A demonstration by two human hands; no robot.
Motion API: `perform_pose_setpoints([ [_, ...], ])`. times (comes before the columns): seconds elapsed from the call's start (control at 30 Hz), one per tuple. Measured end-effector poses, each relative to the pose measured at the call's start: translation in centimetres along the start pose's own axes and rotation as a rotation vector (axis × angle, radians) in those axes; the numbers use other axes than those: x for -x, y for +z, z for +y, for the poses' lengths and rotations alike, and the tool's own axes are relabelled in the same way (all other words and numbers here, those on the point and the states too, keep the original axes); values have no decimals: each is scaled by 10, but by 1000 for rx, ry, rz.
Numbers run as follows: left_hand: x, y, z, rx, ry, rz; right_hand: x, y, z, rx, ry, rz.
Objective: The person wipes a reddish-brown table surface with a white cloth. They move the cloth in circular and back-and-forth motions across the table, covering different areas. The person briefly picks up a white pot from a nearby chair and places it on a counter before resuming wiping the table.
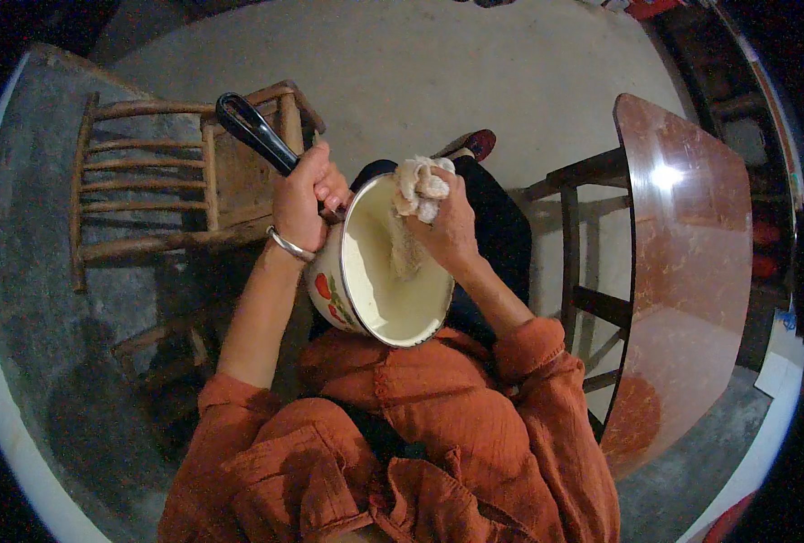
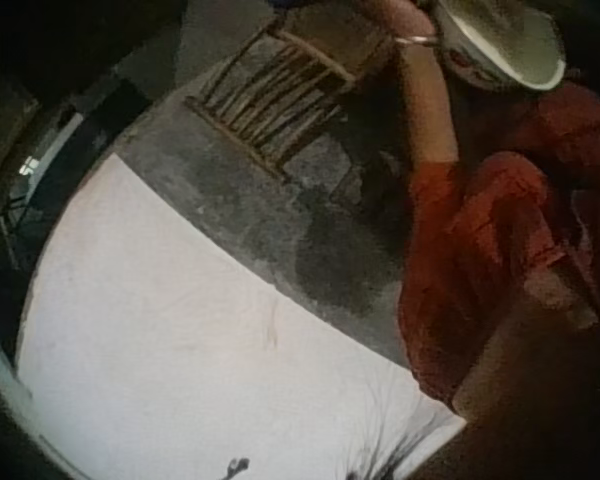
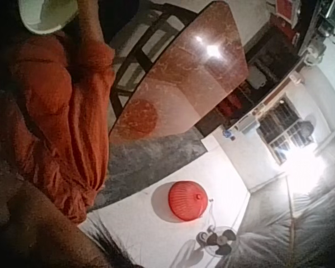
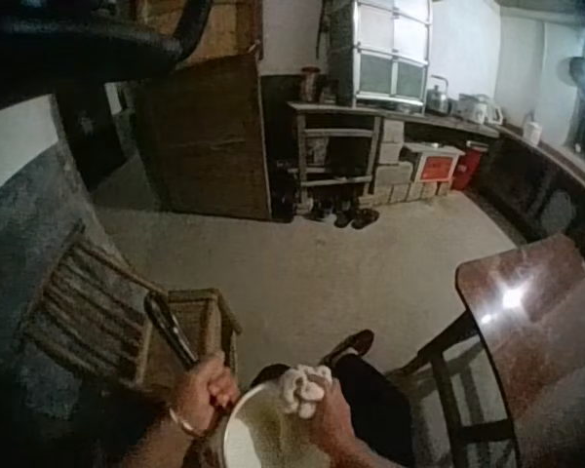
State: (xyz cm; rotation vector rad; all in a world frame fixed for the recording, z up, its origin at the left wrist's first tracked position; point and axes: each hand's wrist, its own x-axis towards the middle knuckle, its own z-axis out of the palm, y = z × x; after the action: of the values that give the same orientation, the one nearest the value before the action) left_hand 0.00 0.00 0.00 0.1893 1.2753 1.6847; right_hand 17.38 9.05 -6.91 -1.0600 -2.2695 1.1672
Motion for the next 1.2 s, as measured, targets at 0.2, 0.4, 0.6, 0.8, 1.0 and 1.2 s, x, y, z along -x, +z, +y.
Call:
perform_pose_setpoints([
  [0.2,4,9,-5,32,10,-11,34,-12,31,-157,164,45],
  [0.4,19,16,2,17,32,0,79,-17,55,-588,364,-25],
  [0.6,46,45,16,-103,183,-194,40,-28,23,-380,-27,194],
  [0.8,54,58,15,-246,309,-194,-13,-54,-23,-88,-771,210],
  [1.0,56,44,-11,-121,316,-176,-19,-35,4,-213,-647,102],
  [1.2,57,35,-14,-93,329,-177,24,3,62,-838,124,23],
])
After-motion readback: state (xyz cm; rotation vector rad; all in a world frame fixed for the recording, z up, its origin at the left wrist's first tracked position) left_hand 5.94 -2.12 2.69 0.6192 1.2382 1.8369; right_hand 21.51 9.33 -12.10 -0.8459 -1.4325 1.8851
